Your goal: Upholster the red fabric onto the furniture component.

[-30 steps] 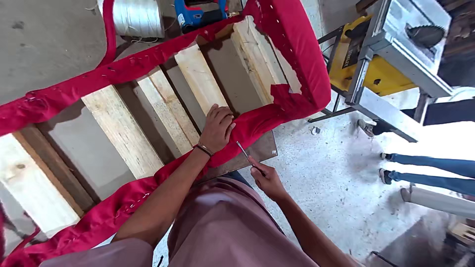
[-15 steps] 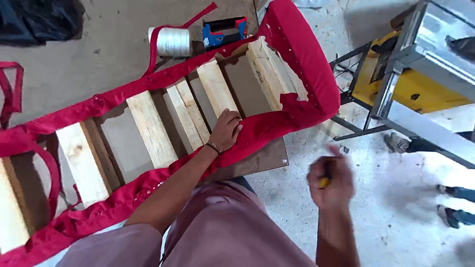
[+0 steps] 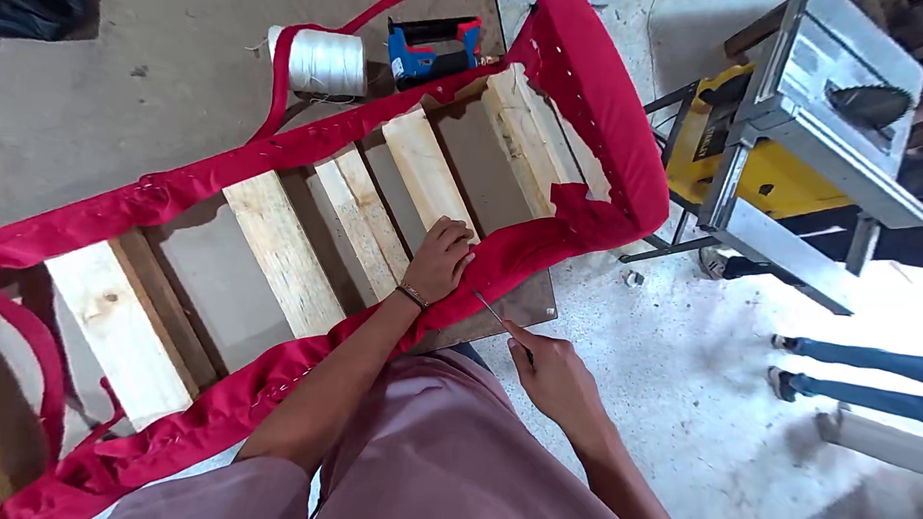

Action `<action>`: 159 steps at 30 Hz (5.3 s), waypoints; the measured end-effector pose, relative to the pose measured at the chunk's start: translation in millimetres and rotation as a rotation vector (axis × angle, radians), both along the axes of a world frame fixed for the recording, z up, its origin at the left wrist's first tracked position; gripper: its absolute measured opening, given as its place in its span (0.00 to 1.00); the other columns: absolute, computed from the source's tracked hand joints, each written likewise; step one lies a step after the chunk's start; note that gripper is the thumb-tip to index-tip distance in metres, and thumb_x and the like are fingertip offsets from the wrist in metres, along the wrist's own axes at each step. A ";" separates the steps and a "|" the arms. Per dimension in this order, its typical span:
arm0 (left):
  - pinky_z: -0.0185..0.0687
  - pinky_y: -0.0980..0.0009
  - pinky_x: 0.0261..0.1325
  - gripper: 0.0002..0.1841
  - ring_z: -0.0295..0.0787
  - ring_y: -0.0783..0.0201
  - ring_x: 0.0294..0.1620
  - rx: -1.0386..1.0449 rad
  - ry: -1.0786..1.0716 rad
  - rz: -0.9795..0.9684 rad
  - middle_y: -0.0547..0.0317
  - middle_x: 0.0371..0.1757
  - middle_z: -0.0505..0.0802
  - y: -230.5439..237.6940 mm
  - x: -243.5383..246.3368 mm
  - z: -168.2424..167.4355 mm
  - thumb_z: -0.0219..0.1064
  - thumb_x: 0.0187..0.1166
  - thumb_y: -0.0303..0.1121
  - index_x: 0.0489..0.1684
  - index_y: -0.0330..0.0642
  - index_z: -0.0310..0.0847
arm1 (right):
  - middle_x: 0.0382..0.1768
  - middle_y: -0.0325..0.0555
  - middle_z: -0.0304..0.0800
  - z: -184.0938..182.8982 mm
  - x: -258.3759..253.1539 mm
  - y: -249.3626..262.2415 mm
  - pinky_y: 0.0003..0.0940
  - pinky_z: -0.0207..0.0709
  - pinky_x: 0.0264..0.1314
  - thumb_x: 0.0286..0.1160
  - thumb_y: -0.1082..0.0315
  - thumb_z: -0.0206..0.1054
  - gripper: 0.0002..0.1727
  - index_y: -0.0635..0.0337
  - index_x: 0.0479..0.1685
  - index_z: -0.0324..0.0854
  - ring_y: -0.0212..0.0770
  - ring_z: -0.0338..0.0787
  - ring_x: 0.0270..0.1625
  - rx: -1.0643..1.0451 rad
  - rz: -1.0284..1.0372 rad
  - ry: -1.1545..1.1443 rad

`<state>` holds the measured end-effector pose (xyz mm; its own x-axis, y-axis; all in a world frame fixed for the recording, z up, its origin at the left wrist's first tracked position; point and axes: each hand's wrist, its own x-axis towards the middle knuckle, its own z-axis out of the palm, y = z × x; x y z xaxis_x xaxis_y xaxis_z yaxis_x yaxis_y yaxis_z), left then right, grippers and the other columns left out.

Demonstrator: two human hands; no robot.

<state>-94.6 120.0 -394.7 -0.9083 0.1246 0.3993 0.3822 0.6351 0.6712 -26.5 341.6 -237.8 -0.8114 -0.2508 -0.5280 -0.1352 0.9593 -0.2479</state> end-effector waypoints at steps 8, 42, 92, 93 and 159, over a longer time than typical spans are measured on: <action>0.58 0.52 0.92 0.14 0.77 0.47 0.81 0.061 -0.006 -0.008 0.47 0.66 0.90 0.1 0.0 -1.9 0.62 0.86 0.36 0.37 0.38 0.91 | 0.40 0.52 0.94 41.7 -28.6 -62.7 0.57 0.86 0.47 0.92 0.57 0.49 0.24 0.35 0.83 0.75 0.55 0.94 0.46 0.350 0.014 -0.280; 0.80 0.49 0.73 0.16 0.88 0.46 0.66 -0.164 -0.320 0.083 0.47 0.54 0.94 39.3 21.8 80.5 0.69 0.82 0.44 0.52 0.39 0.89 | 0.20 0.37 0.79 -21.4 27.5 41.5 0.26 0.71 0.11 0.90 0.63 0.49 0.18 0.64 0.67 0.75 0.31 0.73 0.12 -1.015 -0.779 0.359; 0.88 0.49 0.57 0.07 0.94 0.47 0.51 -0.342 -0.707 0.702 0.45 0.45 0.93 147.9 27.9 98.0 0.61 0.84 0.27 0.50 0.35 0.84 | 0.37 0.53 0.90 -4.0 -305.0 60.4 0.55 0.80 0.39 0.87 0.60 0.57 0.19 0.59 0.67 0.82 0.50 0.88 0.36 -0.872 -0.021 0.524; 0.88 0.48 0.57 0.07 0.93 0.47 0.50 -0.291 -0.741 0.755 0.46 0.44 0.93 148.3 26.0 99.2 0.62 0.85 0.29 0.50 0.36 0.82 | 0.37 0.53 0.90 -3.6 -306.4 60.3 0.54 0.80 0.39 0.87 0.60 0.57 0.19 0.59 0.66 0.82 0.50 0.88 0.36 -0.879 -0.020 0.523; 0.80 0.50 0.49 0.19 0.86 0.53 0.40 0.216 -0.957 0.081 0.48 0.34 0.87 92.8 -68.6 78.9 0.54 0.94 0.40 0.38 0.36 0.84 | 0.23 0.33 0.84 -83.7 -64.2 155.6 0.27 0.77 0.20 0.83 0.57 0.58 0.20 0.61 0.61 0.86 0.26 0.79 0.19 -0.758 -0.313 0.143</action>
<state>-163.2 212.8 -315.8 -0.8626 0.0590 -0.5024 -0.4223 0.4628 0.7794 -90.7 497.2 -321.5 -0.9491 -0.2483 -0.1939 0.0313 0.5381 -0.8423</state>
